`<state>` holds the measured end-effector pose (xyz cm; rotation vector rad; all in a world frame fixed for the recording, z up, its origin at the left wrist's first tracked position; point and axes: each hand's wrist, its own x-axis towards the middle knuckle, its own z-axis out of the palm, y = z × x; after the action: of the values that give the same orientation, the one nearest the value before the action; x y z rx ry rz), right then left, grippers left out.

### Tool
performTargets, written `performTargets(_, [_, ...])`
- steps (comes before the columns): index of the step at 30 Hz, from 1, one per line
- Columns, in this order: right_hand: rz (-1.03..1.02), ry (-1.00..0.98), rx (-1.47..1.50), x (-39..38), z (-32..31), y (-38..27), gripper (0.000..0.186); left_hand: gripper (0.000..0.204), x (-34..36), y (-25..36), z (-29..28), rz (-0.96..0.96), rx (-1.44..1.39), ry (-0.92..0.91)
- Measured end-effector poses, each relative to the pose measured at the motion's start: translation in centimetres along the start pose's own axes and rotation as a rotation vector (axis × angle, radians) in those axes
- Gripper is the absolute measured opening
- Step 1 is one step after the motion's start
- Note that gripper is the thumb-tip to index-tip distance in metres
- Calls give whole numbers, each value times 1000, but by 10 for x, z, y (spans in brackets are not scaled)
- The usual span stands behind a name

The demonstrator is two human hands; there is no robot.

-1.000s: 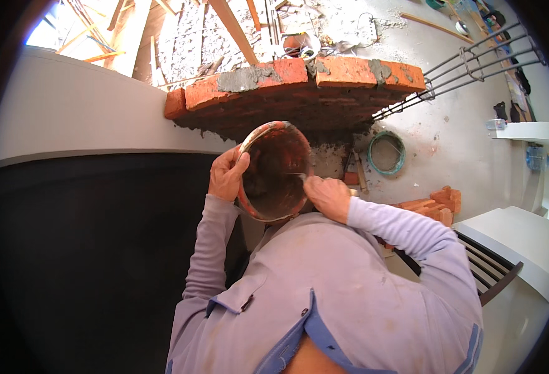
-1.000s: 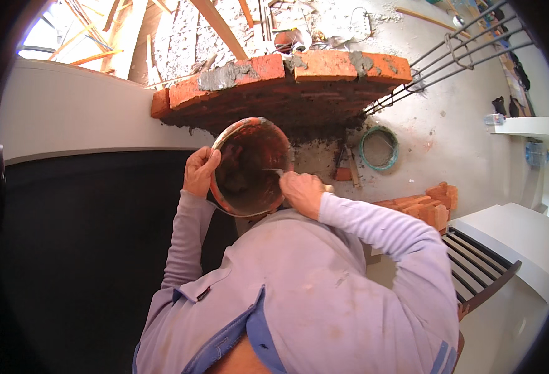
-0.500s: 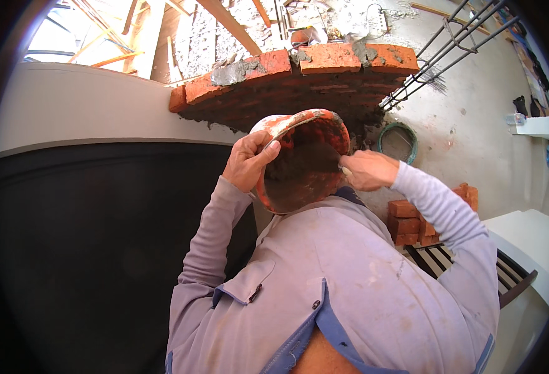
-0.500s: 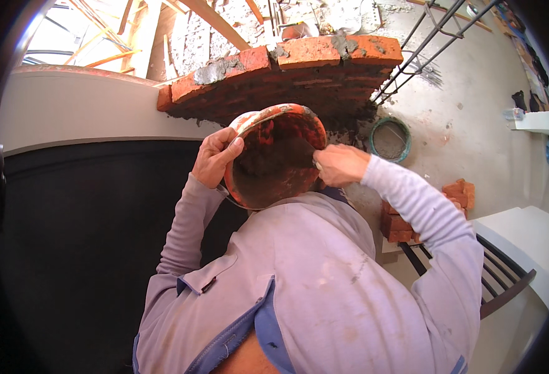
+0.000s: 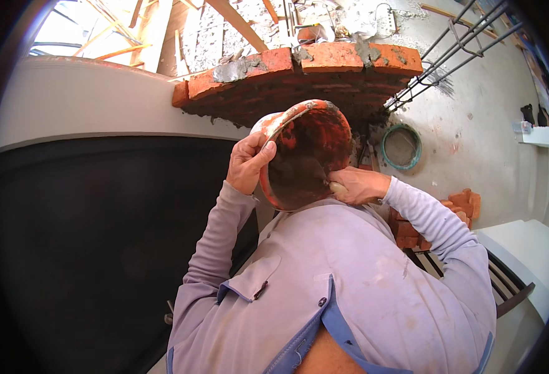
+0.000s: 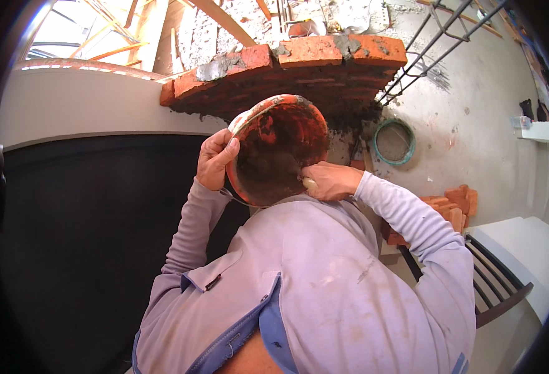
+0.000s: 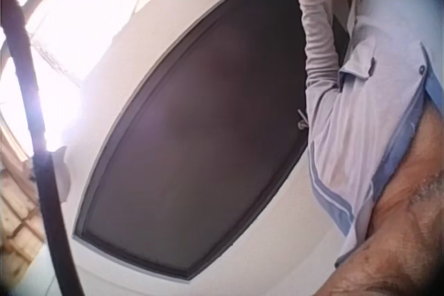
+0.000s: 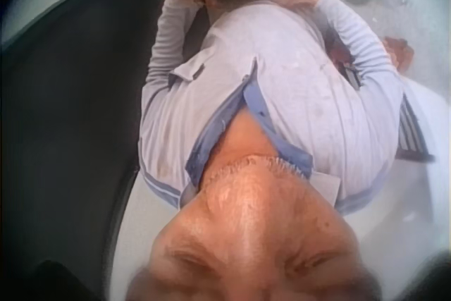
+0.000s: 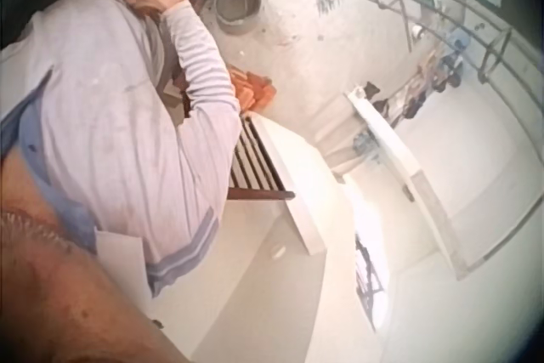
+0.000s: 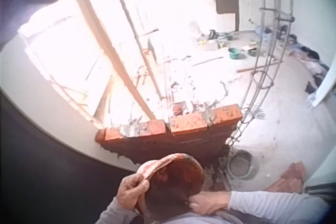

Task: The person builds a brick wall by applying mortar with a trowel, placing bricks, and tapping them into place, then uses a rotary hammer to drill into the adjacent structure.

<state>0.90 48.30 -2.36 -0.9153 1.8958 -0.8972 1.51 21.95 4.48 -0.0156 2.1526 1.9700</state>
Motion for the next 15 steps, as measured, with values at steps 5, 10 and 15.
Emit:
performTargets(5, [125, -120, 364, 4, -27, 2, 24, 32, -4, -18, -17, 28, 34, 175])
performTargets(10, [180, -230, 641, -7, -54, 12, 23, 33, 1, -56, -36, 64, -50, 323])
performTargets(15, [200, 57, 499, -24, -117, -13, 35, 33, -6, -101, -64, -27, -62, 456])
